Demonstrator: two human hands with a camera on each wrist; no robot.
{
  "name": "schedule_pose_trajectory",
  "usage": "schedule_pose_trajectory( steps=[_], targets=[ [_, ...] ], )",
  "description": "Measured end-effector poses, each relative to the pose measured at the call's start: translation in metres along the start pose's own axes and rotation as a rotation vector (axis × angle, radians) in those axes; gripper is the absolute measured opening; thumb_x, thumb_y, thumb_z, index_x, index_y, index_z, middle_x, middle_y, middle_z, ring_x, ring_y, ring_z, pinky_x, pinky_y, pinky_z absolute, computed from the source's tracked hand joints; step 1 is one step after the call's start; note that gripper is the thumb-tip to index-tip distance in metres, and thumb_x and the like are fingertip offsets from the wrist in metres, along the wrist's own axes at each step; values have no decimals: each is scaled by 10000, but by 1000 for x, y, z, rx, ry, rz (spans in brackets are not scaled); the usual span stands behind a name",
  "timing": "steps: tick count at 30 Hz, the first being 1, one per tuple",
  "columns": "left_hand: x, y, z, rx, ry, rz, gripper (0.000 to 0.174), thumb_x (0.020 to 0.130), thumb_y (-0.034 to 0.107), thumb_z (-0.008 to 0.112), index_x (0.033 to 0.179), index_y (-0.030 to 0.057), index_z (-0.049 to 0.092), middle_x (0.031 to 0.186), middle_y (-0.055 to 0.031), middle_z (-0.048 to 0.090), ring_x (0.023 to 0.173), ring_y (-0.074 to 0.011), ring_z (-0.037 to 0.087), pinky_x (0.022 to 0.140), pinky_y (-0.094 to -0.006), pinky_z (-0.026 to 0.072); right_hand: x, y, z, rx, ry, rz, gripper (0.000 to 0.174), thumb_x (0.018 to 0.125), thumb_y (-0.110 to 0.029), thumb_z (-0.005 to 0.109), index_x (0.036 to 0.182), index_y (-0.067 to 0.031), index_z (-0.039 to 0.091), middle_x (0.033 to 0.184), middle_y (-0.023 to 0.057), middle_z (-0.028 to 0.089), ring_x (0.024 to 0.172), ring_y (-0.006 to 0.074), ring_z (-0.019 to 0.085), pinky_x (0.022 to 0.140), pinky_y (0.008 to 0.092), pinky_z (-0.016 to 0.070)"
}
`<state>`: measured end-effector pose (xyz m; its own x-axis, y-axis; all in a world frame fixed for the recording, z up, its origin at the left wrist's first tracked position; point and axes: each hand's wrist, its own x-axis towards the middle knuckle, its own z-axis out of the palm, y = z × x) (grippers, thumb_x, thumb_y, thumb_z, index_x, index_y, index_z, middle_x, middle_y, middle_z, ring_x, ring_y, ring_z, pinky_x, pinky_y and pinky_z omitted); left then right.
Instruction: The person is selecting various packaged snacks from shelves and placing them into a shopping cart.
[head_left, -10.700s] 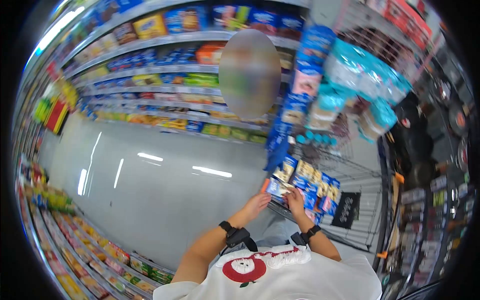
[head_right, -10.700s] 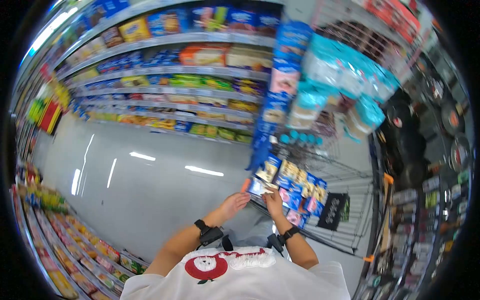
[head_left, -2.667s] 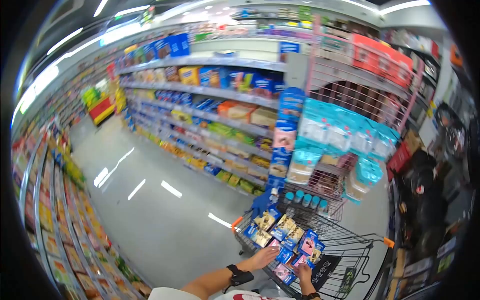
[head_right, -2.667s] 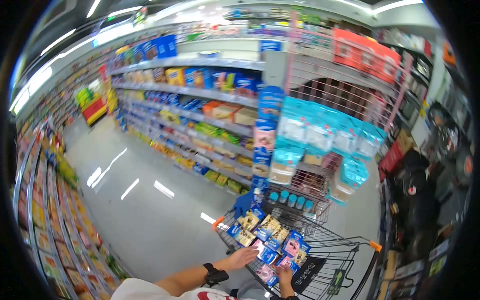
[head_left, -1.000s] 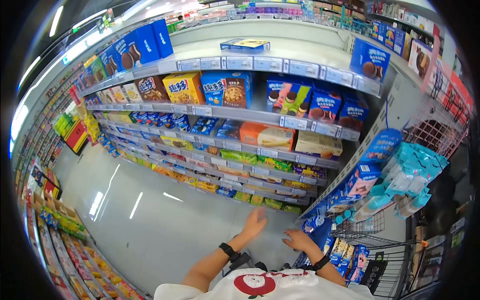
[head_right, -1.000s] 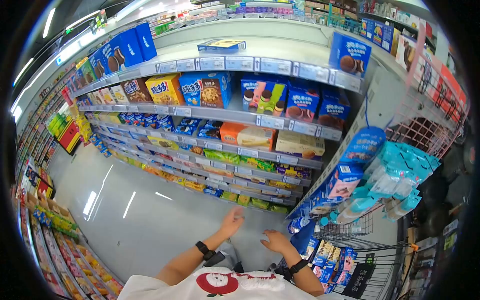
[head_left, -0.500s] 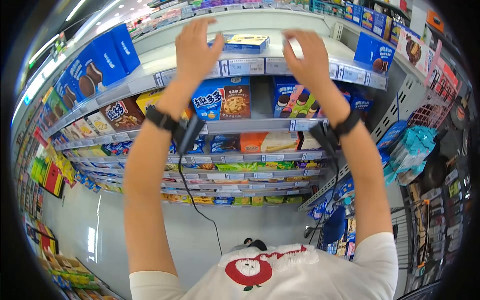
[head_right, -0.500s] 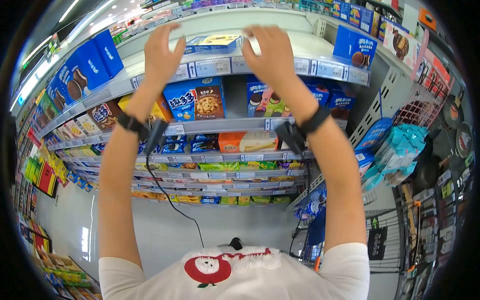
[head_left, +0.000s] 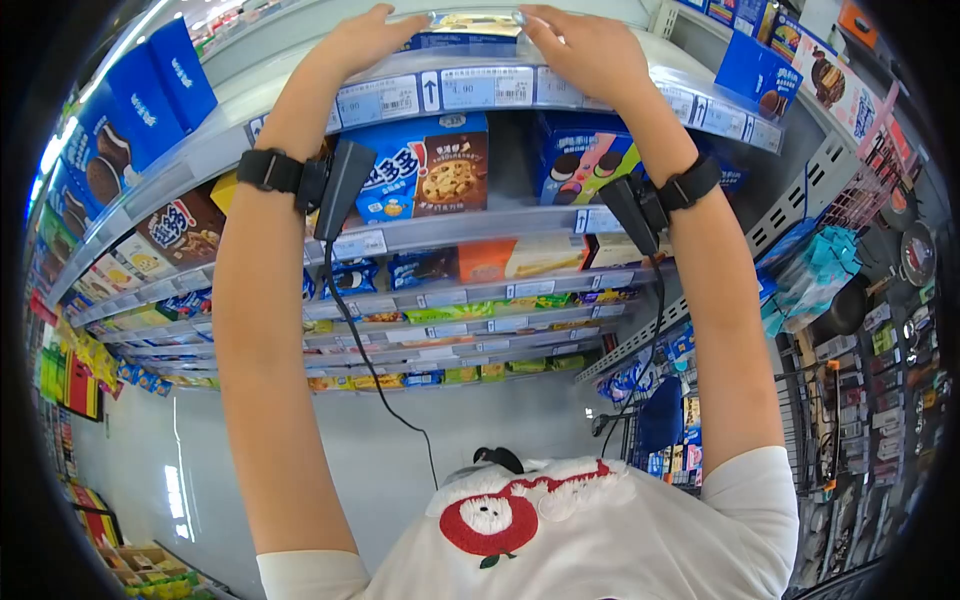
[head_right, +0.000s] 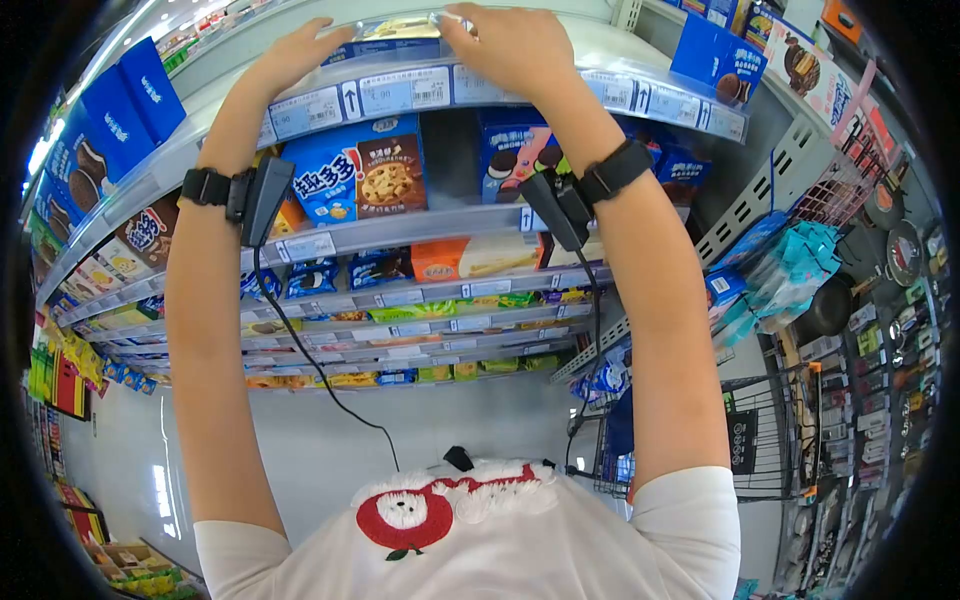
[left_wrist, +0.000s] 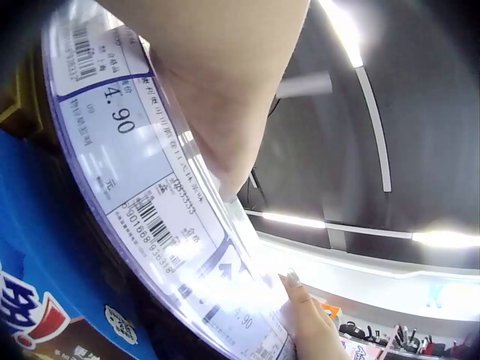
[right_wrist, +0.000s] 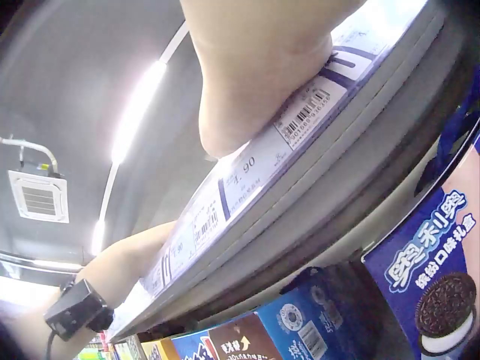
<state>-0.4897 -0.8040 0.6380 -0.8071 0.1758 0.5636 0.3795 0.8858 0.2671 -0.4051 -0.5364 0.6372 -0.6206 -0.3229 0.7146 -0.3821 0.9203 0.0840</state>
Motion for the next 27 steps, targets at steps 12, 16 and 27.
schedule_pose_trajectory(
  steps=[12, 16, 27],
  targets=[
    [-21, 25, -16, -54, 6, 99, 694, 764, 597, 517, 1275, 129, 502, 1165, -233, 564, 1090, -373, 543, 931, -405, 420, 7, 10, 9, 93, -154, 0, 472, 912, -485, 260, 1235, -265, 525, 1028, 98, 648, 946, 296, 609, 842, 405, 461],
    [-22, 22, -18, -101, 12, 145, 594, 790, 508, 562, 1271, 164, 502, 1100, -200, 604, 1037, -330, 579, 888, -386, 442, 10, 20, 25, 92, -57, -50, 482, 905, -507, 269, 1251, -273, 511, 1041, 102, 646, 969, 302, 605, 862, 401, 456],
    [-42, 48, -32, -202, 197, 286, 479, 765, 296, 674, 1170, 71, 550, 971, -221, 636, 923, -341, 616, 803, -368, 477, 8, -1, -21, 190, -329, 29, 486, 907, -452, 337, 1245, -148, 506, 967, 218, 629, 918, 357, 597, 822, 405, 456]
  ],
)
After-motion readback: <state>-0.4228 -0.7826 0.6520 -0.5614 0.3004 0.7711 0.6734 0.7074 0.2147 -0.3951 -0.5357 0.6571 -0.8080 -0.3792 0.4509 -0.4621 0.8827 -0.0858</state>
